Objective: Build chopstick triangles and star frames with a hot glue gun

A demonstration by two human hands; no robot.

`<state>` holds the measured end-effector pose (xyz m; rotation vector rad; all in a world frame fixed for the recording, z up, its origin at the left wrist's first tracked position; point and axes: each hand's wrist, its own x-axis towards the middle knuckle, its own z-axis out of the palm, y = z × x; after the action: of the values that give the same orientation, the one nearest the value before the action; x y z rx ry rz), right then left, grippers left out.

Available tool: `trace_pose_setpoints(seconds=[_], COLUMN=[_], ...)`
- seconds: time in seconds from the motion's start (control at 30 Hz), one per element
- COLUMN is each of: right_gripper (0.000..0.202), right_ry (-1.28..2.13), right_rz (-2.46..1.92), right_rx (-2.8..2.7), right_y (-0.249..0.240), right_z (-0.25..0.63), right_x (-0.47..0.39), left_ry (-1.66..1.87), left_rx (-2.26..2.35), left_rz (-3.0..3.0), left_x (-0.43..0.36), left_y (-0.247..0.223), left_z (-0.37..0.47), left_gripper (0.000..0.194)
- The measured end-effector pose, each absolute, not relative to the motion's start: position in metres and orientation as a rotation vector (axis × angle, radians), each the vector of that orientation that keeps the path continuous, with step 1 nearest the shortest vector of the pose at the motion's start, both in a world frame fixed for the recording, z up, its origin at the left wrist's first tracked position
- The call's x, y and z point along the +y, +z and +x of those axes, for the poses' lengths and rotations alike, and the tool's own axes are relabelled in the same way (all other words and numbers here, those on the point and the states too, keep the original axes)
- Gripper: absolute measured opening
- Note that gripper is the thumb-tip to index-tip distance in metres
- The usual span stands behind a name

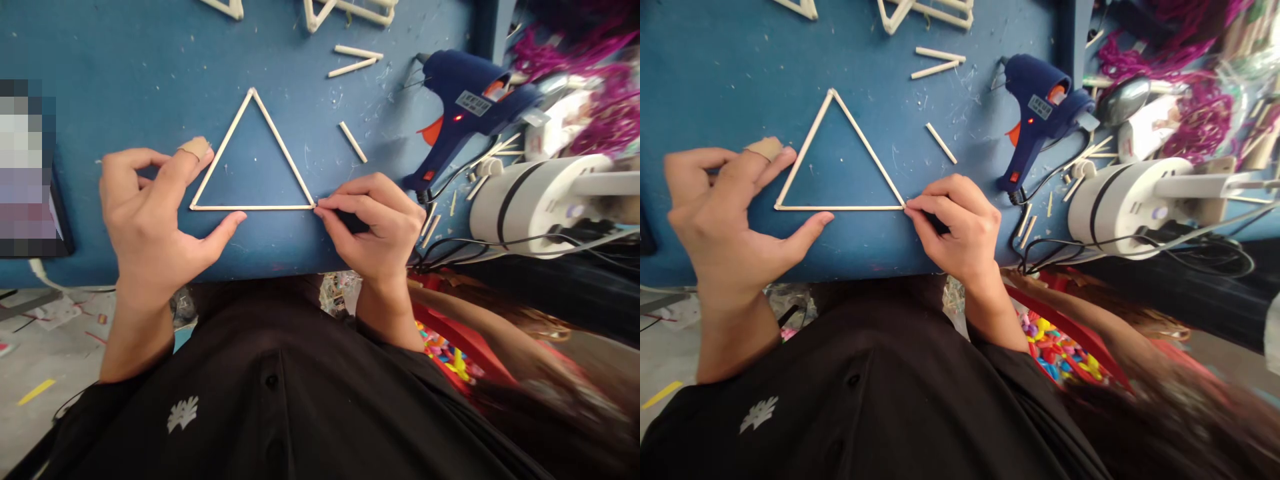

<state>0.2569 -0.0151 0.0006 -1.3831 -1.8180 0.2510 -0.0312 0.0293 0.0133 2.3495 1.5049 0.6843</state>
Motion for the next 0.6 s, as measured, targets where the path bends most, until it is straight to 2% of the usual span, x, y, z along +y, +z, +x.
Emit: trace_pose_setpoints(seconds=[0.17,0.6], right_gripper=[0.01,0.012], right_ry=[0.292,0.279], right_rz=[-1.394,-1.409], right_rx=[-1.811,-1.819], right_y=[0.0035,0.0043], right_z=[0.2565,0.2569], right_x=[-0.0147,-0.0163], left_ry=[0.608,0.64], left_rx=[1.565,1.534], left_rz=[2.341,2.309], left_x=[0.0271,0.0267], left_y=[0.0191,0.0194], left_z=[-0.0291,-0.029], left_gripper=[0.08,0.086])
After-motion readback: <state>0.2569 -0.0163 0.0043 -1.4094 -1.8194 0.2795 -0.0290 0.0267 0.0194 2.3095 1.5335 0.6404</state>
